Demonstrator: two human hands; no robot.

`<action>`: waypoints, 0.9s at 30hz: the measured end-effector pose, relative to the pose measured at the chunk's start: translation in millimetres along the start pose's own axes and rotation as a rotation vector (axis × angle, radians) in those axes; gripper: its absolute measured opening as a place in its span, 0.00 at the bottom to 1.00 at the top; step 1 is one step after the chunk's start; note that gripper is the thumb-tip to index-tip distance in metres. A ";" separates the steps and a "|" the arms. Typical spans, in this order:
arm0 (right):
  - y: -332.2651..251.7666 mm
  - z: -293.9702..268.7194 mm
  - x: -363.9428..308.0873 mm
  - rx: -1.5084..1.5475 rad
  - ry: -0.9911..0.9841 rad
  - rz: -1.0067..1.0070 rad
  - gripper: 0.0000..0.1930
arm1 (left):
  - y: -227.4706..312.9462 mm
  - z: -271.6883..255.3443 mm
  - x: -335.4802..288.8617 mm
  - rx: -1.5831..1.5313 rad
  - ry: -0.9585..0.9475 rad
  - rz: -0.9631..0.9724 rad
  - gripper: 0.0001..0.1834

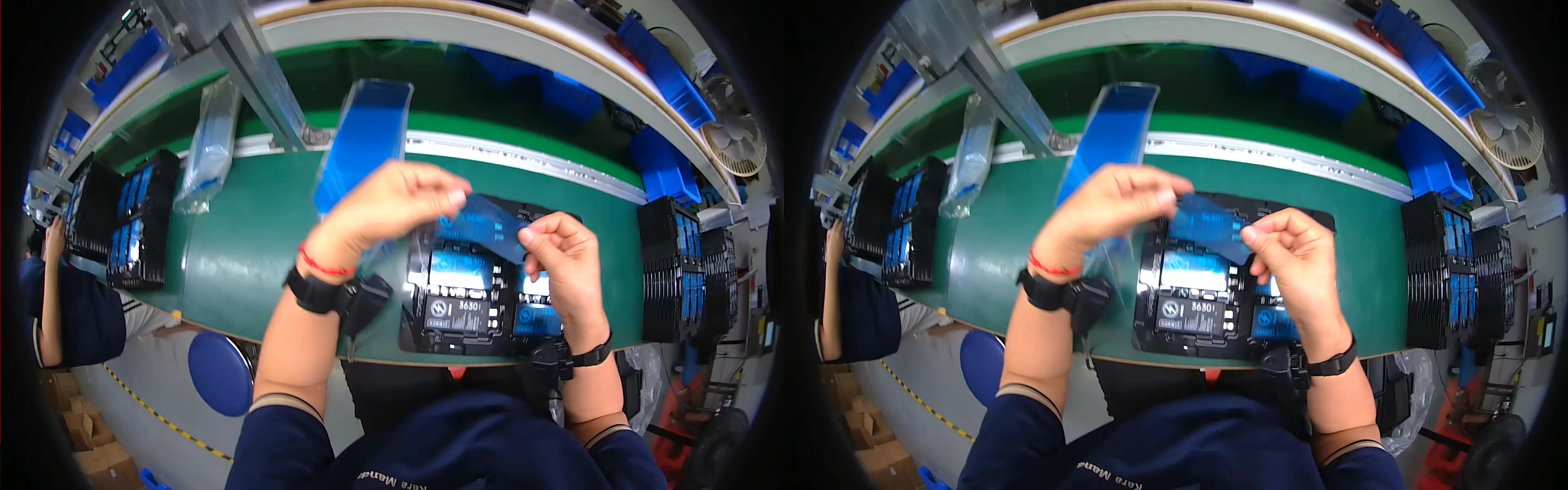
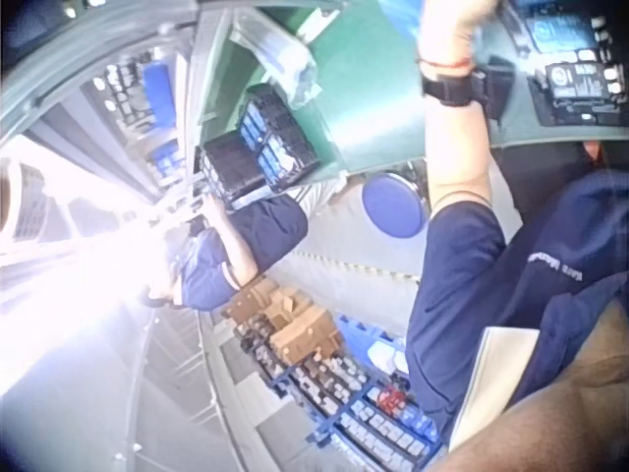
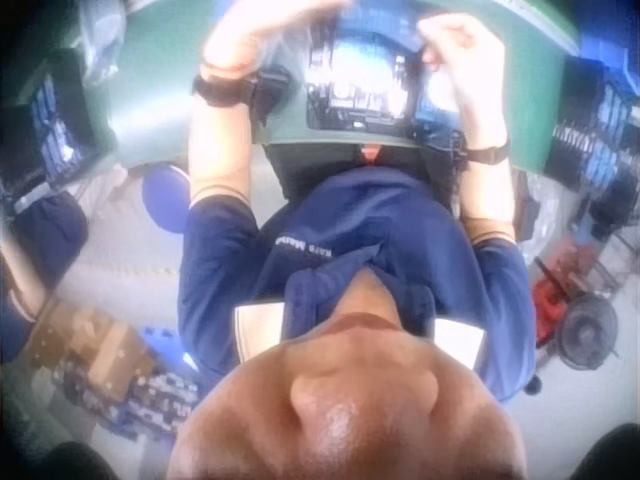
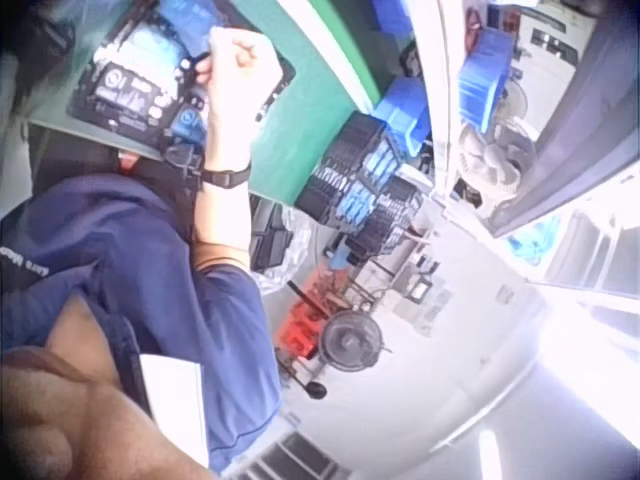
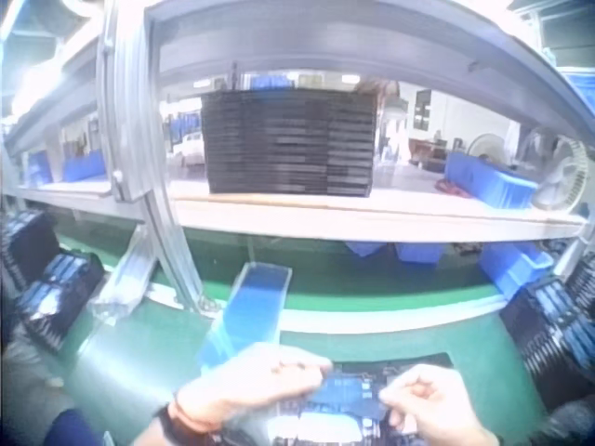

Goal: Applying blue protective films to electronic components in a tray and then stacking the completed trays.

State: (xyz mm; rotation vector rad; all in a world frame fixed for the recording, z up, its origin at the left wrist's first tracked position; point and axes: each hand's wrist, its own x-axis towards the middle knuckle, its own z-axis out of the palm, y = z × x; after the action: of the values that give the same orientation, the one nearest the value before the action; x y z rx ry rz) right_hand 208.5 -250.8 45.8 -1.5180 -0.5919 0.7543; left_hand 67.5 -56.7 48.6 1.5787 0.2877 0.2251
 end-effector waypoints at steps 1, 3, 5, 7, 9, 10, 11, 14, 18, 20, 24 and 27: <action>-1.6 -6.7 -6.8 -0.023 -0.005 0.023 0.04 | 2.7 -9.2 1.9 -0.011 0.032 -0.025 0.18; -0.2 -13.3 -19.2 -0.093 -0.050 0.089 0.06 | 8.1 -20.7 2.9 -0.013 0.141 -0.061 0.18; 10.6 -10.8 -32.5 -0.143 -0.097 0.146 0.06 | 11.5 -26.8 4.1 -0.011 0.216 -0.059 0.19; 21.6 -4.4 -42.6 -0.211 -0.140 0.188 0.07 | 8.1 -27.1 4.4 0.014 0.228 -0.049 0.19; 32.3 -1.9 -45.2 -0.170 -0.166 0.197 0.06 | 6.5 -25.2 5.2 0.033 0.232 -0.055 0.19; 34.1 0.4 -46.1 -0.162 -0.175 0.209 0.06 | 4.9 -24.2 5.3 0.037 0.220 -0.058 0.19; 35.4 1.8 -46.4 -0.160 -0.182 0.216 0.06 | 3.7 -24.1 5.0 0.041 0.208 -0.061 0.19; 35.7 2.6 -47.0 -0.208 -0.182 0.234 0.06 | 0.9 -24.4 5.2 0.045 0.224 -0.065 0.18; 31.9 3.9 -45.3 -0.254 -0.209 0.271 0.06 | 2.8 -23.1 4.0 0.068 0.227 -0.059 0.18; 30.9 4.6 -44.5 -0.243 -0.213 0.262 0.06 | 2.8 -22.3 4.5 0.072 0.225 -0.070 0.17; 30.1 5.4 -42.6 -0.288 -0.227 0.292 0.06 | 0.4 -22.9 4.5 0.069 0.224 -0.064 0.17; 31.1 4.7 -41.7 -0.284 -0.231 0.296 0.05 | 0.1 -22.7 4.4 0.074 0.229 -0.052 0.18</action>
State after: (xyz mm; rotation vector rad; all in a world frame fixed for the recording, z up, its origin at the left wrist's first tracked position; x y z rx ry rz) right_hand 175.6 -281.8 19.6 -1.8188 -0.6752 1.1200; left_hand 64.5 -33.8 49.2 1.6183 0.5204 0.3593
